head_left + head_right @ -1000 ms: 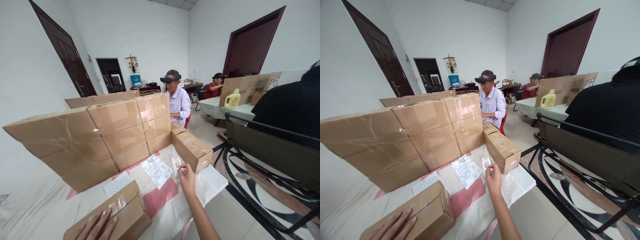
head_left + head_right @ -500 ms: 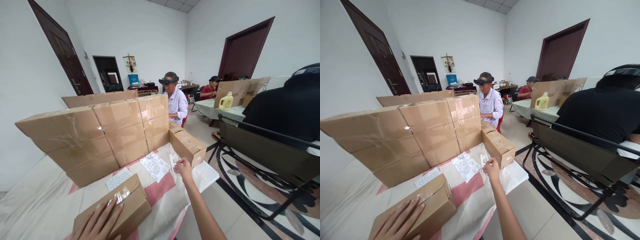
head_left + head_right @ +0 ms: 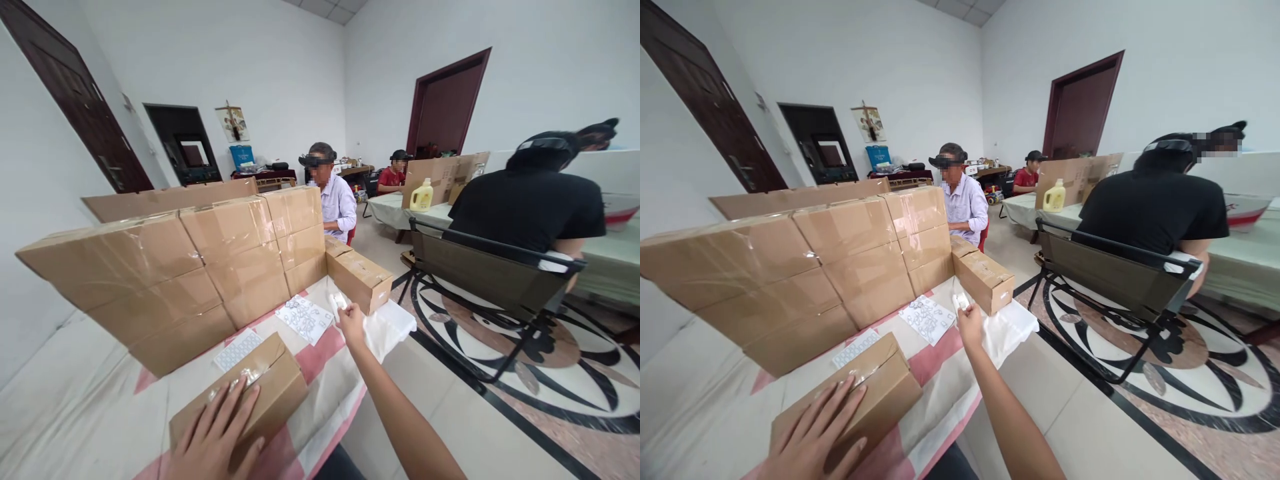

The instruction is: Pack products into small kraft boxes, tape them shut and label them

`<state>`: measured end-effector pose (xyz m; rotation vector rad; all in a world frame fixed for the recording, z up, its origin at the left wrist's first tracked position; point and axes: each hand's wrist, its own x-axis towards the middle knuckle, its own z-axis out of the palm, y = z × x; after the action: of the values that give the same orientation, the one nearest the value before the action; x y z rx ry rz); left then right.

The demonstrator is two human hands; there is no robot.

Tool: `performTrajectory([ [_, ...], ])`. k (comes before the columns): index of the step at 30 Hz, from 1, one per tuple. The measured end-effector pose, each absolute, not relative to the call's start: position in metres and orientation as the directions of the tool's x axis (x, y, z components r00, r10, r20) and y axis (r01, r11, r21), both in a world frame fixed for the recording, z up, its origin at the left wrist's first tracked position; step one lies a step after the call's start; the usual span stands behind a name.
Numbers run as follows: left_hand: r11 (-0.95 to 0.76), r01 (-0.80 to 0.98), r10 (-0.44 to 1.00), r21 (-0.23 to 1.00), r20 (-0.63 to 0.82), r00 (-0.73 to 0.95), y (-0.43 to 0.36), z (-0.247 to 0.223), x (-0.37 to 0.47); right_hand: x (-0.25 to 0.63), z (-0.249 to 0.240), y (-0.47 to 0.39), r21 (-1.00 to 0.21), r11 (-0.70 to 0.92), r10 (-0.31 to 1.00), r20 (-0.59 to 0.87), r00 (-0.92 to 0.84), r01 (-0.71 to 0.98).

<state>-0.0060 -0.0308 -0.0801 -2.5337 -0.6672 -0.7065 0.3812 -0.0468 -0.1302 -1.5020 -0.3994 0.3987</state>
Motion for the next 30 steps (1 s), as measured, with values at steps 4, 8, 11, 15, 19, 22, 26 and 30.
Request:
performTrajectory([
  [4,-0.788,0.555,0.365,-0.266,0.524,0.769,-0.034,-0.079,-0.008,0.388,-0.130,-0.068,-0.995,0.054,0.424,-0.049,0.904,-0.080],
  [8,-0.805,0.569,0.404,-0.171,0.546,0.734,-0.038,-0.076,-0.005,0.402,-0.124,-0.084,-0.990,-0.031,0.462,-0.135,0.877,-0.136],
  [11,-0.811,0.570,0.420,-0.130,0.550,0.722,-0.040,-0.072,-0.002,0.413,-0.115,-0.080,-0.974,-0.136,0.533,-0.226,0.816,-0.182],
  [15,-0.825,0.549,0.392,-0.136,0.561,0.729,-0.042,-0.066,-0.001,0.426,-0.100,-0.065,-0.940,-0.276,0.597,-0.332,0.730,-0.201],
  [19,-0.835,0.532,0.372,-0.142,0.567,0.735,-0.040,-0.064,-0.001,0.439,-0.089,-0.050,-0.892,-0.414,0.593,-0.416,0.689,-0.182],
  [22,-0.845,0.518,0.363,-0.129,0.574,0.734,-0.037,-0.067,-0.002,0.448,-0.083,-0.043,-0.856,-0.494,0.591,-0.460,0.662,-0.154],
  [26,-0.845,0.521,0.386,-0.120,0.538,0.749,-0.030,-0.078,-0.009,0.452,-0.078,-0.037,-0.815,-0.571,0.585,-0.485,0.650,-0.095],
  [30,-0.849,0.511,0.382,-0.138,0.509,0.772,-0.025,-0.088,-0.014,0.447,-0.078,-0.036,-0.798,-0.603,0.577,-0.445,0.685,-0.010],
])
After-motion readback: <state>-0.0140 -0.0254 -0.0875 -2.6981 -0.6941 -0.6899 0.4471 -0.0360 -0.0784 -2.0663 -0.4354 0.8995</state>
